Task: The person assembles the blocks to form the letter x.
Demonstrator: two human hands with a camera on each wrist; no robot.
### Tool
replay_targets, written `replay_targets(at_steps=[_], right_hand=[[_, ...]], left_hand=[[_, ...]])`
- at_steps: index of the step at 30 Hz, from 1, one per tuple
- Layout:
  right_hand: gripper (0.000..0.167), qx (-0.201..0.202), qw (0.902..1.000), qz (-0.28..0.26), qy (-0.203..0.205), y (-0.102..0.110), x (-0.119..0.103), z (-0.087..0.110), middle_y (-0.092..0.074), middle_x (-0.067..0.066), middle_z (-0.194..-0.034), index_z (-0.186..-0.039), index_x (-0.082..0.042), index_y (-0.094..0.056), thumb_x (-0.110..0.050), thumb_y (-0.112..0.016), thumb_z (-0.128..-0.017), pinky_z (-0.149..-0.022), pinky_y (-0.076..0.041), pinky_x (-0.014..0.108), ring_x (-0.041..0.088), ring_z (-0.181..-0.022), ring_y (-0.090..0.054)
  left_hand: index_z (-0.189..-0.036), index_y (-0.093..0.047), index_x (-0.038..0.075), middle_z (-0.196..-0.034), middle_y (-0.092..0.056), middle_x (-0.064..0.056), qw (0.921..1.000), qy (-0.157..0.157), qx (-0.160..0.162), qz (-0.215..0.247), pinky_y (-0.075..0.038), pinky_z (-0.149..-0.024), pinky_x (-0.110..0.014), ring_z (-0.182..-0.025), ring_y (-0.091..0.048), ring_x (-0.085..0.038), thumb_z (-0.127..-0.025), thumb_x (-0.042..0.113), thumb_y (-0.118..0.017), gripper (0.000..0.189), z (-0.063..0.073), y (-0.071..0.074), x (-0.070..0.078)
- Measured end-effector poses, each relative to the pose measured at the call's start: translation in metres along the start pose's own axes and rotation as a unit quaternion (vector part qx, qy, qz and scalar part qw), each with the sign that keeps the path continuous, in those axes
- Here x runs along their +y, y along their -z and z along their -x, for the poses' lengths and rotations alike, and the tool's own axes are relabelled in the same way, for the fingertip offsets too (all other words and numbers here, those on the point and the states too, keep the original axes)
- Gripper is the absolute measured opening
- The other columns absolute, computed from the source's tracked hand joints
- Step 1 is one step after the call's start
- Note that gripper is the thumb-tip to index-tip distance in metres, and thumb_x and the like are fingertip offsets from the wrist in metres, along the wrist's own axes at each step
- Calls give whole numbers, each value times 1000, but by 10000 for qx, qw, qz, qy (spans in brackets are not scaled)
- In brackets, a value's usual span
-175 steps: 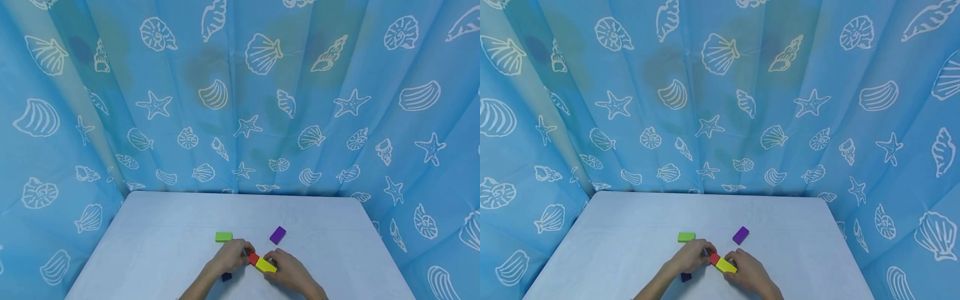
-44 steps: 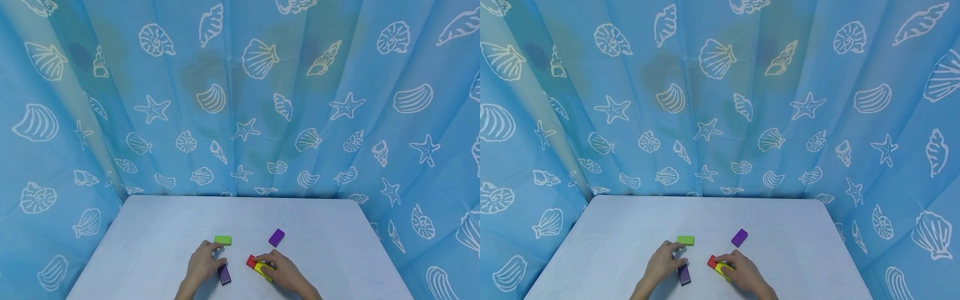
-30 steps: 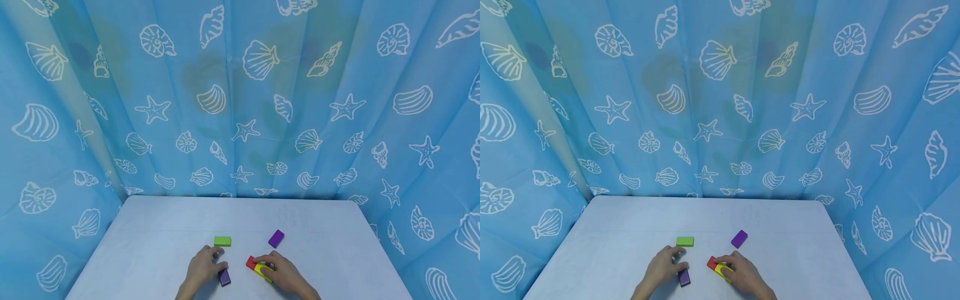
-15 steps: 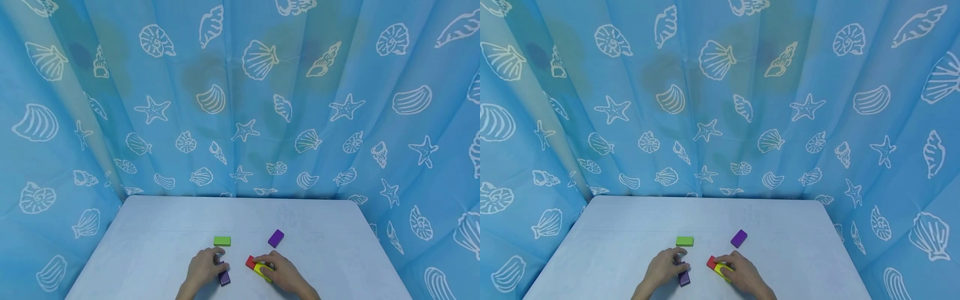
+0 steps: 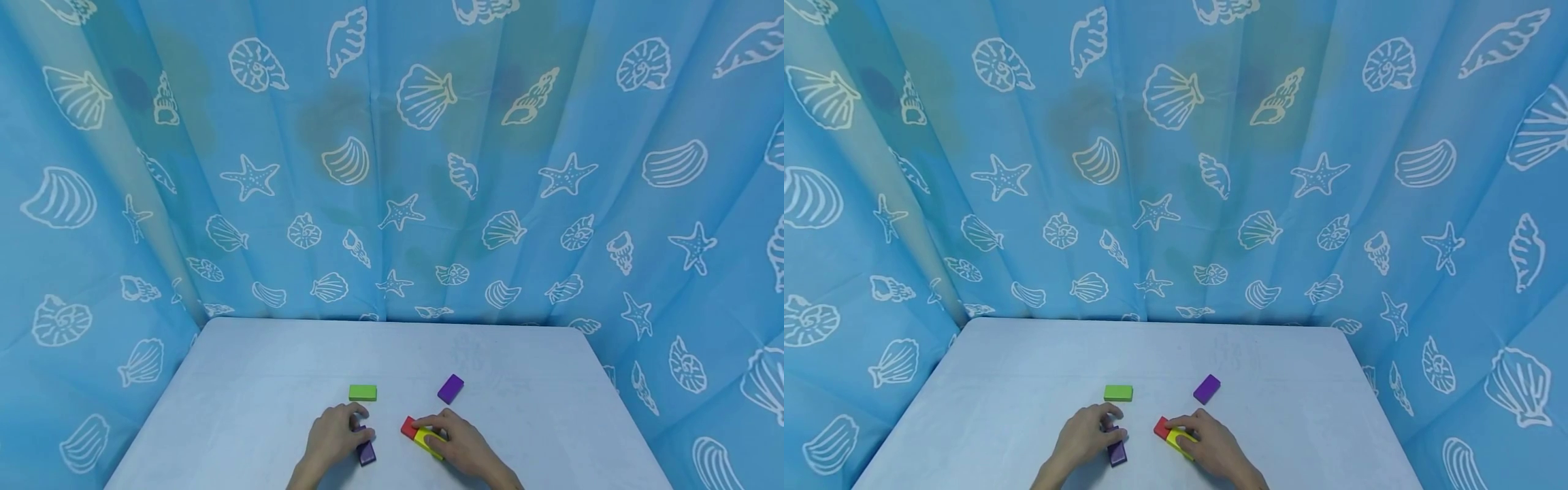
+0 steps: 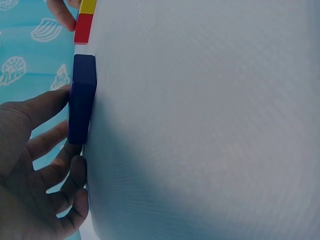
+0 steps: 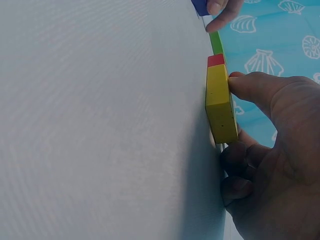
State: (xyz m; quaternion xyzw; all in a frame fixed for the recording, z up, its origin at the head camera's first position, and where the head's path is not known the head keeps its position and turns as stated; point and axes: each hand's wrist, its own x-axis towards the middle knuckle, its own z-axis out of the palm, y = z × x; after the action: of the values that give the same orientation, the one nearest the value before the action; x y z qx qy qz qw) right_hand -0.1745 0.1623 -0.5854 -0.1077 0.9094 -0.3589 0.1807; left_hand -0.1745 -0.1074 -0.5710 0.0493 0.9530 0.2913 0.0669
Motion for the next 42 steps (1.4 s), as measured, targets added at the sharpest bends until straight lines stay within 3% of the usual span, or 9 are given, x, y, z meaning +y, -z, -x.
replay_targets(at_steps=[31, 42], right_hand=[[27, 72, 9999, 14, 92, 0, 1, 1, -53, -4, -93, -122, -34, -71, -30, -67, -96, -69, -40, 33, 16, -83, -50], [27, 93, 9999, -53, 42, 0, 1, 2, -53, -4, -91, -122, -35, -71, -30, -68, -95, -67, -42, 30, 15, -80, -51]], left_hand=[[-97, -72, 23, -74, -55, 11, 10000, -50, 31, -33, -36, -62, -31, -67, -48, -10, -81, 39, -82, 25, -1, -1, 0], [-94, -71, 24, -71, -54, 11, 9988, -82, 156, -447, -37, -67, -38, -66, -47, -11, -80, 43, -82, 26, 0, -2, 0]])
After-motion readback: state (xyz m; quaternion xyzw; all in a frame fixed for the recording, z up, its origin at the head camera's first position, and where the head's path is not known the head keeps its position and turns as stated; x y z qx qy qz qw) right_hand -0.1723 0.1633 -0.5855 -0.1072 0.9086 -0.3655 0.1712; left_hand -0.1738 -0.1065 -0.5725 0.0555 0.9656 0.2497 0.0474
